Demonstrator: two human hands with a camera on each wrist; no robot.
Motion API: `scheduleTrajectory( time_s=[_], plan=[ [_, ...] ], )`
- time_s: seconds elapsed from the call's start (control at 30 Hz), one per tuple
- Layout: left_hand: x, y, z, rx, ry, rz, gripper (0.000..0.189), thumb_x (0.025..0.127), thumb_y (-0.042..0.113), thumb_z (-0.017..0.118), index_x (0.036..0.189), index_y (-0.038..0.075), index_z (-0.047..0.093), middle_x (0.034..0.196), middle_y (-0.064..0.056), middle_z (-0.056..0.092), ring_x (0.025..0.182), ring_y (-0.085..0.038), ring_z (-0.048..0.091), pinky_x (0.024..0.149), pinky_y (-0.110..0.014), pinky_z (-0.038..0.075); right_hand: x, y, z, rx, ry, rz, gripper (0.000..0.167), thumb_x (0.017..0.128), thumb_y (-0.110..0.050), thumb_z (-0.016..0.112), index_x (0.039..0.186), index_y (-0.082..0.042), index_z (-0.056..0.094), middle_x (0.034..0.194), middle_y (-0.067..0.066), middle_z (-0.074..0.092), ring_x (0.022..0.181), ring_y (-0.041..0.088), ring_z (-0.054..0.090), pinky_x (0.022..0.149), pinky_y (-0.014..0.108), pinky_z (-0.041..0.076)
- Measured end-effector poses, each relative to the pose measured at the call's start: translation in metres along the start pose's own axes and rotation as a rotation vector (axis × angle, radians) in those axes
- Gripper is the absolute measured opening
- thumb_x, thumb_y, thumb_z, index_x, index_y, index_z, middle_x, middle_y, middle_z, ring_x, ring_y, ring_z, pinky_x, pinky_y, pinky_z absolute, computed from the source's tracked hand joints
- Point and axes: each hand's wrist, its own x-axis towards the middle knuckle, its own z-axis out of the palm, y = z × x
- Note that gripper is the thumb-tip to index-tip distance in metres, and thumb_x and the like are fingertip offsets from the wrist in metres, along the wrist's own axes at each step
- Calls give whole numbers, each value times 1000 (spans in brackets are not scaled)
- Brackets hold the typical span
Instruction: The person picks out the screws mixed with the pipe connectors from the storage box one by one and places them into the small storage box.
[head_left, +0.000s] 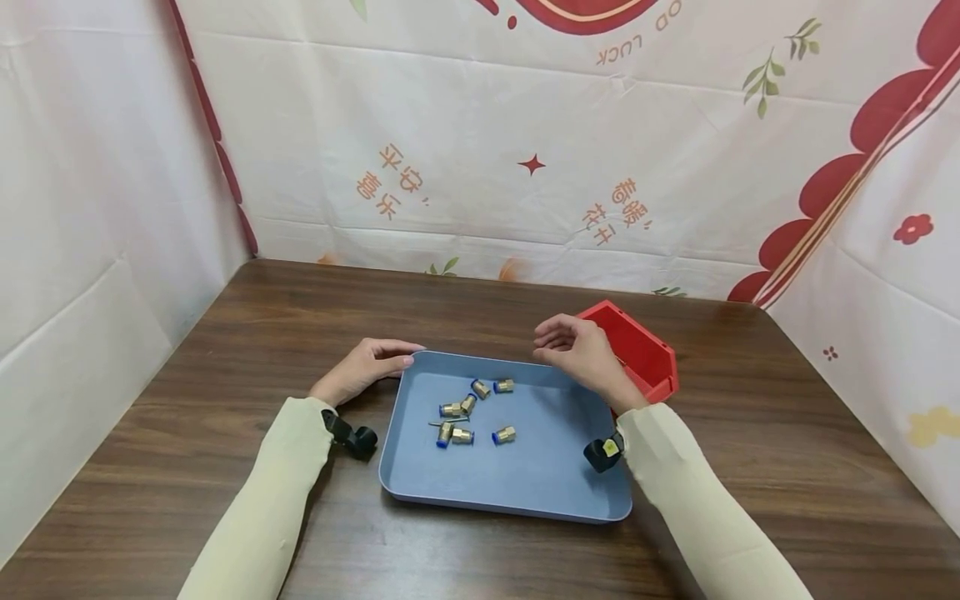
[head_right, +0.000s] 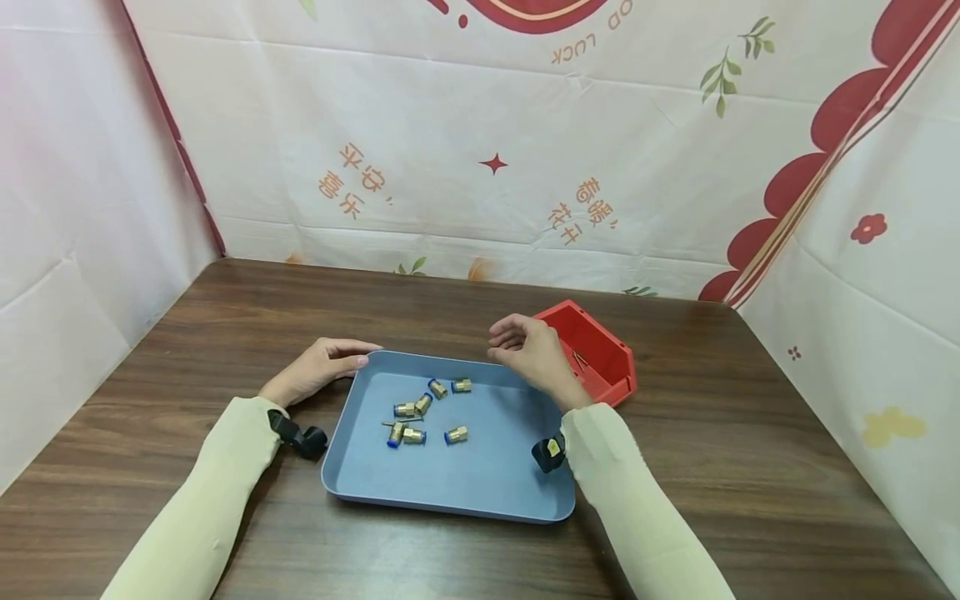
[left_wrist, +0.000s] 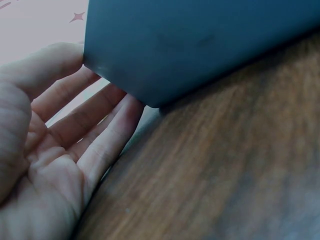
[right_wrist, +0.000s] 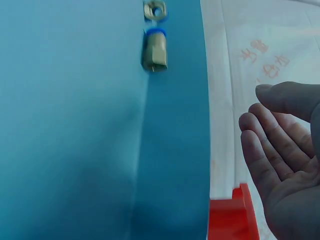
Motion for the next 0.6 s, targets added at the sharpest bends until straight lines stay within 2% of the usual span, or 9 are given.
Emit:
scheduleTrajectory(
  time_s=[0.13, 0.3, 0.47, 0.6],
  plan=[
    [1, -2, -1, 7, -4, 1, 40, 95, 20, 60, 128, -1, 58, 128, -21, 60, 115, -29, 60, 92, -33, 53, -2, -5, 12, 16, -21, -13, 31, 80, -8, 75, 109, -3, 64, 102, 14, 70, 86, 22, 68, 80, 32, 58],
    [0, -1, -1, 16, -6, 1, 41, 95, 22, 61, 129, 0, 58, 129, -21, 59, 115, -28, 60, 92, -34, 53, -2, -9, 28, 29, -56, -52, 29, 79, -4, 76, 106, 0, 65, 99, 14, 70, 84, 21, 68, 80, 31, 58],
    [-1, 0, -1, 17, 11, 2, 40, 94, 21, 61, 128, 0, 59, 128, -20, 60, 113, -26, 61, 91, -33, 54, 2, -14, 45, 74, -150, -107, 26, 81, -6, 75, 104, 1, 66, 96, 15, 70, 82, 21, 66, 77, 25, 57],
    [0, -1, -1, 8, 0, 0, 40, 95, 21, 61, 128, 0, 59, 129, -20, 59, 113, -26, 61, 91, -33, 54, 2, -16, 55, 89, -228, -108, 23, 81, -6, 74, 102, 0, 67, 94, 13, 70, 81, 18, 65, 75, 19, 54]
  ],
)
